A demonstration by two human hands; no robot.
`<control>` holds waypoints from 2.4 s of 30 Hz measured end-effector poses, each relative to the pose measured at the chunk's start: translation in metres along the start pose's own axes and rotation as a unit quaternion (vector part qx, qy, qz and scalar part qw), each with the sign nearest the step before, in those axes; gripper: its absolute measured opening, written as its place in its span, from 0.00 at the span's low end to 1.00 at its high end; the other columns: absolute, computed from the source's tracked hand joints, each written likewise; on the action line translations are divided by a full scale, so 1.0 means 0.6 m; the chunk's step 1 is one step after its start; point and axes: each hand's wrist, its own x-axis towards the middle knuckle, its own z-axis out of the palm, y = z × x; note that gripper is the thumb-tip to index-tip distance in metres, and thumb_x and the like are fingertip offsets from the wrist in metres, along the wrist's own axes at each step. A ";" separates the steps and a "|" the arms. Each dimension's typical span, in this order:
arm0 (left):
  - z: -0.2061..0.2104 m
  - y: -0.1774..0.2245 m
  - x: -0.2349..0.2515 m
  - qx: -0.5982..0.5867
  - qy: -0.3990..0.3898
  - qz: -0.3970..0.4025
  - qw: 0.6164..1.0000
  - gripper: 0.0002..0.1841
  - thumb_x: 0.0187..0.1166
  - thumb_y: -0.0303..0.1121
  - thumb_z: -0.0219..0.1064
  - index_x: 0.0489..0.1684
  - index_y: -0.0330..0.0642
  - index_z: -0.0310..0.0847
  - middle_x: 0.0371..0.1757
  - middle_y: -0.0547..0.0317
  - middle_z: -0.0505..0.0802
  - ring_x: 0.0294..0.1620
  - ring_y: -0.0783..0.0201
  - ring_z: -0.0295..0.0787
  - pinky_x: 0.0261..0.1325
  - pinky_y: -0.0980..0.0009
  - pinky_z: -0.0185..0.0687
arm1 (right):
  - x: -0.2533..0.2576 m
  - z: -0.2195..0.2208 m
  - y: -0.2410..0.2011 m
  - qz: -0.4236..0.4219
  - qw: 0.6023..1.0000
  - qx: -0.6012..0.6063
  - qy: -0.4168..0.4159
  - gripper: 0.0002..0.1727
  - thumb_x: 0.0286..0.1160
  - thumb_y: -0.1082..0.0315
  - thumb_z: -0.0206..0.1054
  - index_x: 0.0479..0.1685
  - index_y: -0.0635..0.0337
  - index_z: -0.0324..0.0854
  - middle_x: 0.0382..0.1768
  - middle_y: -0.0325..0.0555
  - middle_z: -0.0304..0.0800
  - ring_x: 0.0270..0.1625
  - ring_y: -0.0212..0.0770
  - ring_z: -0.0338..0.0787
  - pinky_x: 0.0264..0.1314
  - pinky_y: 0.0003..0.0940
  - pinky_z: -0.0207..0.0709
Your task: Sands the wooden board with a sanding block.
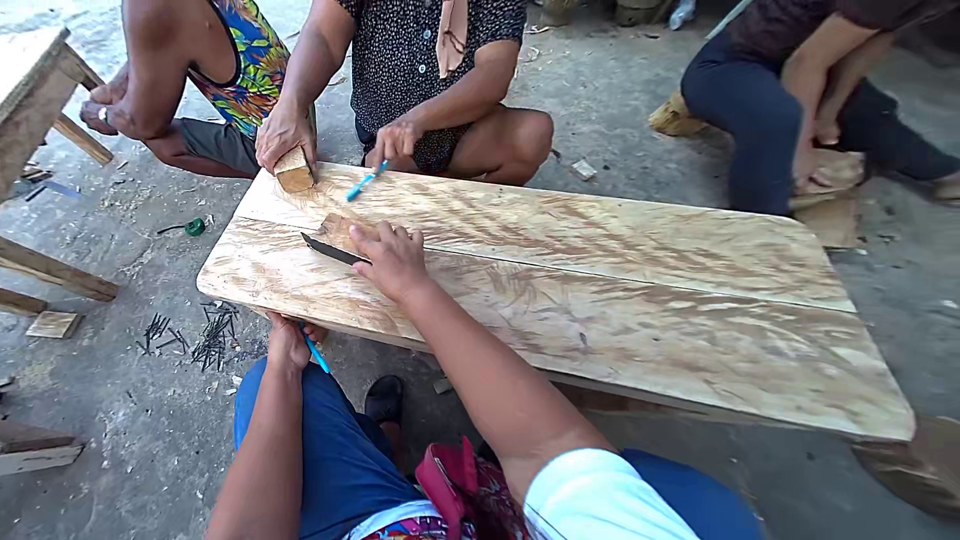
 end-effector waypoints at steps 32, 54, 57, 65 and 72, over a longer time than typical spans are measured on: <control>-0.013 -0.002 0.003 -0.010 -0.013 -0.018 1.000 0.38 0.85 0.68 0.24 0.50 0.47 0.72 0.19 0.58 0.79 0.09 0.67 0.68 0.11 0.75 0.65 | -0.019 0.024 -0.002 -0.014 0.998 -0.010 0.067 0.34 0.76 0.52 0.75 0.83 0.46 0.76 0.64 0.66 0.84 0.64 0.69 0.83 0.64 0.72 0.67; -0.014 -0.001 0.008 -0.013 -0.015 -0.045 0.999 0.33 0.89 0.64 0.27 0.49 0.46 0.70 0.19 0.58 0.77 0.11 0.67 0.69 0.14 0.75 0.67 | 0.068 0.037 -0.093 -0.001 1.000 0.003 0.024 0.35 0.78 0.53 0.74 0.86 0.45 0.73 0.70 0.66 0.81 0.72 0.70 0.78 0.69 0.75 0.63; -0.012 -0.002 0.007 -0.001 -0.003 -0.034 0.999 0.36 0.87 0.66 0.26 0.50 0.45 0.71 0.20 0.58 0.78 0.12 0.66 0.68 0.15 0.73 0.67 | 0.119 0.038 -0.140 -0.003 1.000 0.005 -0.019 0.35 0.80 0.54 0.71 0.89 0.40 0.69 0.74 0.64 0.78 0.74 0.68 0.76 0.71 0.73 0.62; -0.013 -0.002 0.003 0.009 -0.015 -0.032 0.999 0.40 0.84 0.70 0.23 0.47 0.47 0.73 0.19 0.58 0.80 0.11 0.66 0.69 0.13 0.73 0.66 | -0.015 -0.012 0.034 0.040 0.999 -0.003 0.010 0.34 0.80 0.54 0.71 0.88 0.34 0.70 0.73 0.59 0.81 0.74 0.67 0.78 0.66 0.77 0.63; -0.023 -0.002 0.005 0.022 -0.036 -0.029 0.999 0.39 0.84 0.69 0.22 0.49 0.47 0.73 0.19 0.58 0.81 0.11 0.66 0.70 0.13 0.74 0.67 | -0.046 -0.014 0.069 0.082 0.995 0.000 0.049 0.34 0.77 0.55 0.75 0.86 0.42 0.74 0.74 0.65 0.78 0.74 0.72 0.76 0.67 0.78 0.61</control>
